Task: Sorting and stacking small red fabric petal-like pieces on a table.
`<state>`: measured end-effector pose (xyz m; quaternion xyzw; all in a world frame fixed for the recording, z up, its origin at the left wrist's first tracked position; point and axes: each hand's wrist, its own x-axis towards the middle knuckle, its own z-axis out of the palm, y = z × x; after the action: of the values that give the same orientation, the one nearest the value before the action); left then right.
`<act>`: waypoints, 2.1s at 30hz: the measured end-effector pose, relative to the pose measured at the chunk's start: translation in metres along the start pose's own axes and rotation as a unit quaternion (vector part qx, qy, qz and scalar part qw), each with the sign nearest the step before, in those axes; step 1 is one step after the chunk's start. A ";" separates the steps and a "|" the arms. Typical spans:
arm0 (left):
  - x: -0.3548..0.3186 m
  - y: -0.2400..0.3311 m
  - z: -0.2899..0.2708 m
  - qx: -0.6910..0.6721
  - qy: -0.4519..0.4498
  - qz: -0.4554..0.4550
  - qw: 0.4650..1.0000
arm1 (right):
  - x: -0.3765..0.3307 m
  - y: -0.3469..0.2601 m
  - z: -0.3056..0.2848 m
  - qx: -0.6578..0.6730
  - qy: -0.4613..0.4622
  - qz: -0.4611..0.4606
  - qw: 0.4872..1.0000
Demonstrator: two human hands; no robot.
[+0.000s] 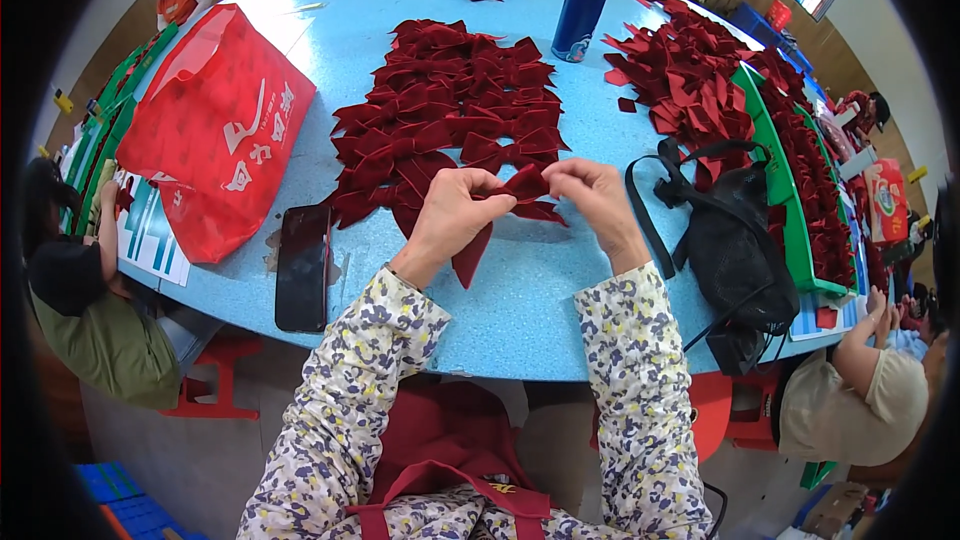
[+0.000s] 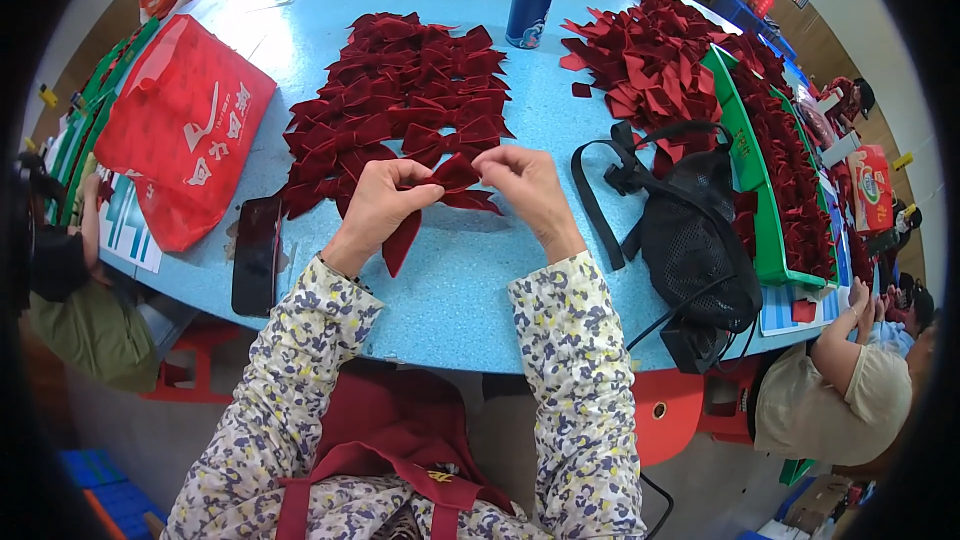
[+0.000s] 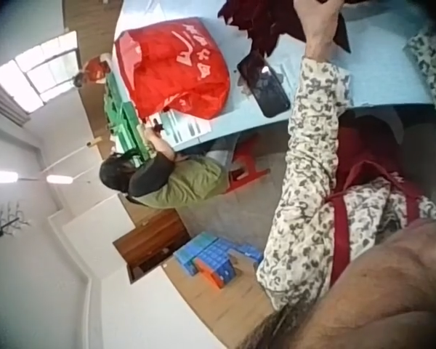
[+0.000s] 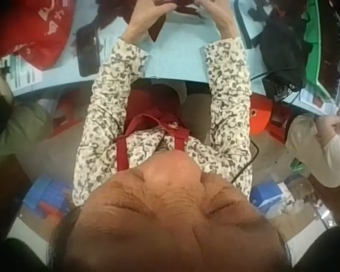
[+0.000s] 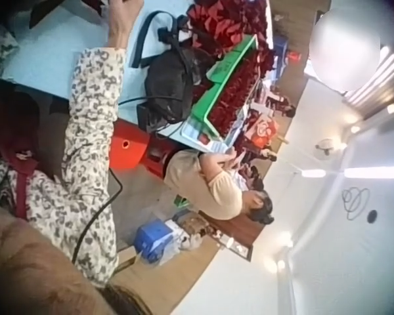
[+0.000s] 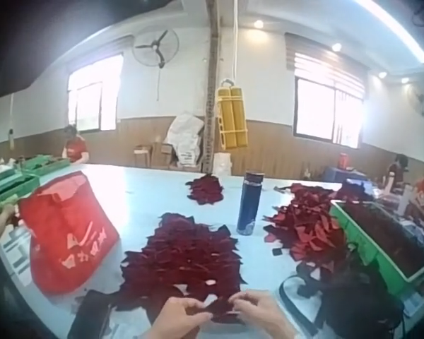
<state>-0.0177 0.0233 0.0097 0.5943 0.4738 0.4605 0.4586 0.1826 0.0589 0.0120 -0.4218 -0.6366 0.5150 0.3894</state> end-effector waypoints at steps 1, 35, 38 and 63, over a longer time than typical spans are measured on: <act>-0.001 0.002 -0.001 -0.019 -0.002 -0.011 1.000 | 0.000 -0.003 -0.003 0.024 0.031 -0.015 0.999; -0.005 0.014 0.003 0.175 0.134 0.230 0.948 | -0.001 0.005 0.018 0.016 0.029 -0.044 0.999; -0.006 0.021 -0.002 0.313 0.290 0.288 0.857 | 0.004 0.013 0.020 -0.010 0.107 -0.116 0.987; -0.015 -0.013 0.015 0.501 -0.013 0.217 0.838 | 0.002 0.008 0.003 -0.382 0.118 -0.301 0.866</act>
<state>-0.0065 0.0089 -0.0075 0.8363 0.4929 0.2402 -0.0070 0.1797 0.0608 0.0039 -0.3833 -0.8287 0.0355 0.4064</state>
